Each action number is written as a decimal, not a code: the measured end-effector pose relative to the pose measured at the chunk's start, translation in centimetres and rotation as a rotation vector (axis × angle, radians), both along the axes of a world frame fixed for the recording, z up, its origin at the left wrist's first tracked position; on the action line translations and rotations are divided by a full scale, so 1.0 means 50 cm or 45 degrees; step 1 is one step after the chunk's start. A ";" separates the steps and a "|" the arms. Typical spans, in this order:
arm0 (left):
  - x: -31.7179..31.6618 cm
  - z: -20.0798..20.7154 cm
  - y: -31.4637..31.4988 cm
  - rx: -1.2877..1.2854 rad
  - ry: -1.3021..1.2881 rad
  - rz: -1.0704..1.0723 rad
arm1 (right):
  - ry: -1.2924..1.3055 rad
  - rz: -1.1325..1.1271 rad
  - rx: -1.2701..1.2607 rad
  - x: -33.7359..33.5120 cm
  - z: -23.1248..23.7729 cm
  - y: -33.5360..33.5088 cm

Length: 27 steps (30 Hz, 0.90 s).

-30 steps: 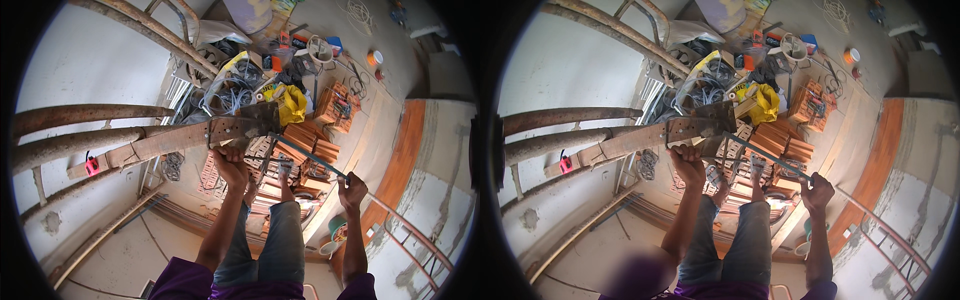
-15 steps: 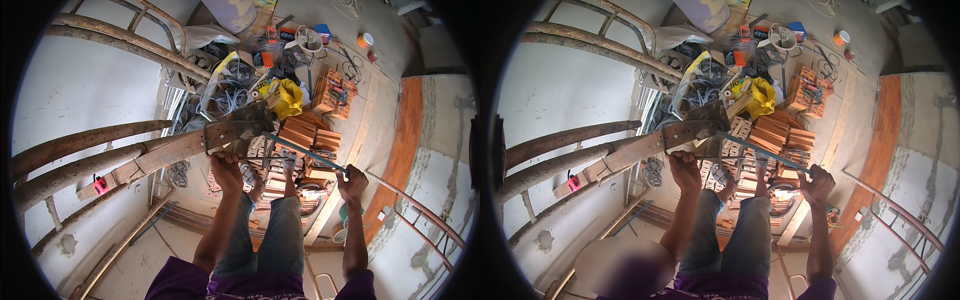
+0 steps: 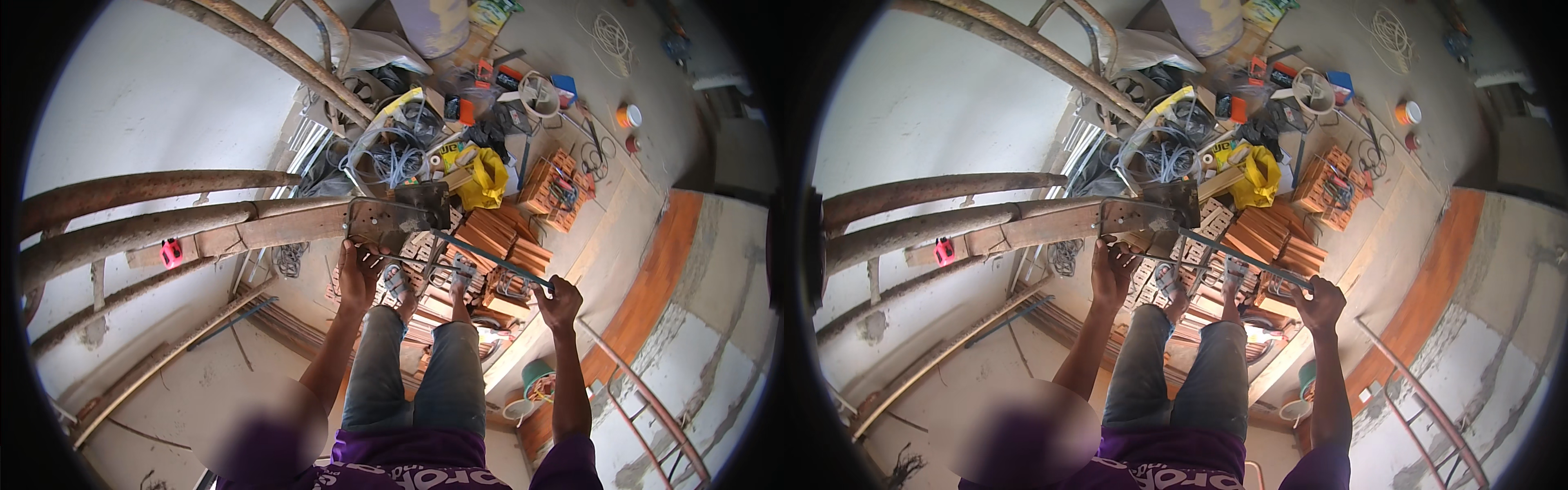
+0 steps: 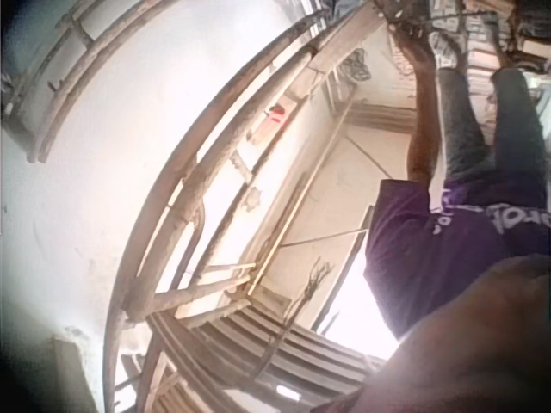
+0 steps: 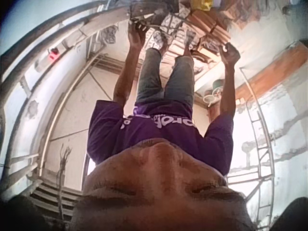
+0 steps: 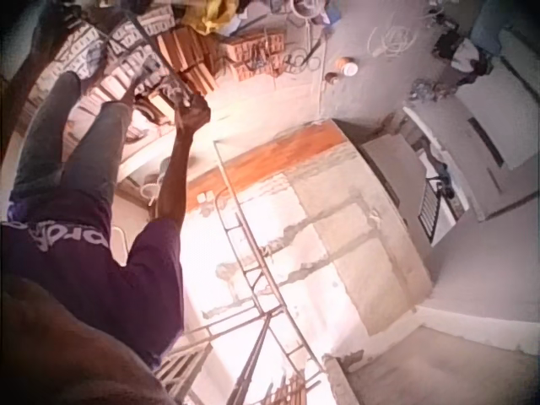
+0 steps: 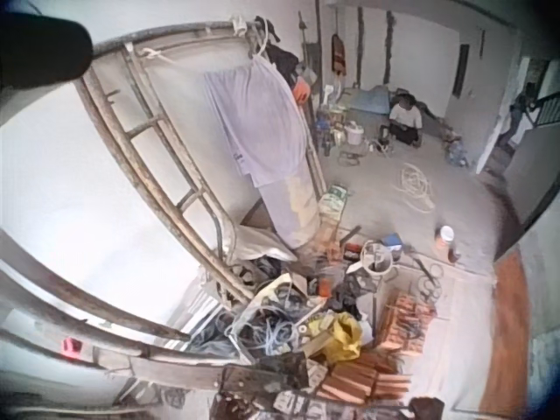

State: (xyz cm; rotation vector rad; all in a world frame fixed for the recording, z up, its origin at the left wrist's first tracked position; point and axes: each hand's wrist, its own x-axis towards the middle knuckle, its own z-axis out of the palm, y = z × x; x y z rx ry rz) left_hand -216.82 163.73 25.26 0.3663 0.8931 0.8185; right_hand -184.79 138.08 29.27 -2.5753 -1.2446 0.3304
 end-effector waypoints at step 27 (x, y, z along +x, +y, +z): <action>0.017 0.041 -0.012 0.048 0.047 0.203 | 1.600 -0.450 0.529 -0.276 -0.093 0.187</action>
